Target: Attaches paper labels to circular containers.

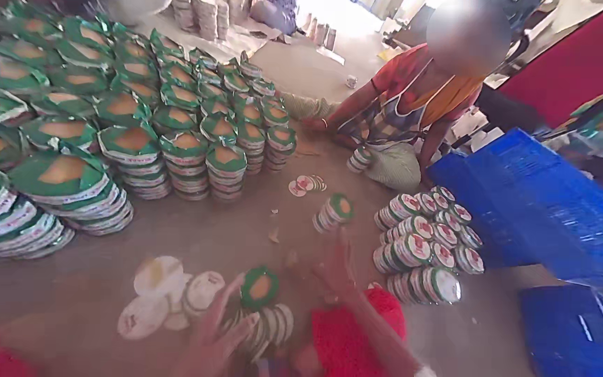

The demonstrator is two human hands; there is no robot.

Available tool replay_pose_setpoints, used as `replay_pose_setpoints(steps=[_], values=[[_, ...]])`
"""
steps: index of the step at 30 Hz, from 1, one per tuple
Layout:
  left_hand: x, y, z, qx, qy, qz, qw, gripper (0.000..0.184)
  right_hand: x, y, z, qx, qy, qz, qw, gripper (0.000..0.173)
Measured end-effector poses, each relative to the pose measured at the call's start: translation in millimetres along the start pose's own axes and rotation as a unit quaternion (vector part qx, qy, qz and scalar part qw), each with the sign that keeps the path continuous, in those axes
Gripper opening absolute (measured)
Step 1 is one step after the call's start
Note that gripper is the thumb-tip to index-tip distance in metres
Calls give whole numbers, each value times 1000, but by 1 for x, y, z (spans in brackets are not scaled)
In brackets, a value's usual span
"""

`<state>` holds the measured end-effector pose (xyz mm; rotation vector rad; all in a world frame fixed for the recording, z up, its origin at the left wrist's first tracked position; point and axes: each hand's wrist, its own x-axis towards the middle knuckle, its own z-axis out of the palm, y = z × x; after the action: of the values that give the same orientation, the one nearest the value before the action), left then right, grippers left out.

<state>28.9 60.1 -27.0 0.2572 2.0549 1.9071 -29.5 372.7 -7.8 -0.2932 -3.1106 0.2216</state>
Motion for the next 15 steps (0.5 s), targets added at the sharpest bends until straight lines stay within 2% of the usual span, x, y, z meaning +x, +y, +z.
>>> replay_pose_setpoints(steps=[3,5,7,10,13,15], values=[[4,-15,29,-66,-11,-61,996,75,-65,5,21,-46,-132,22,990,91],[5,-11,43,-108,17,-113,988,71,-79,16,32,-56,-131,17,990,89],[7,-6,51,-109,56,-159,980,63,-73,13,30,-60,-150,27,986,87],[8,-9,52,-93,90,-197,972,57,-51,6,27,-81,-225,52,970,90],[5,-13,49,-74,131,-218,964,55,-39,5,34,-92,-255,73,960,93],[5,-16,46,-105,157,-227,956,55,-39,1,35,-90,-255,81,959,89]])
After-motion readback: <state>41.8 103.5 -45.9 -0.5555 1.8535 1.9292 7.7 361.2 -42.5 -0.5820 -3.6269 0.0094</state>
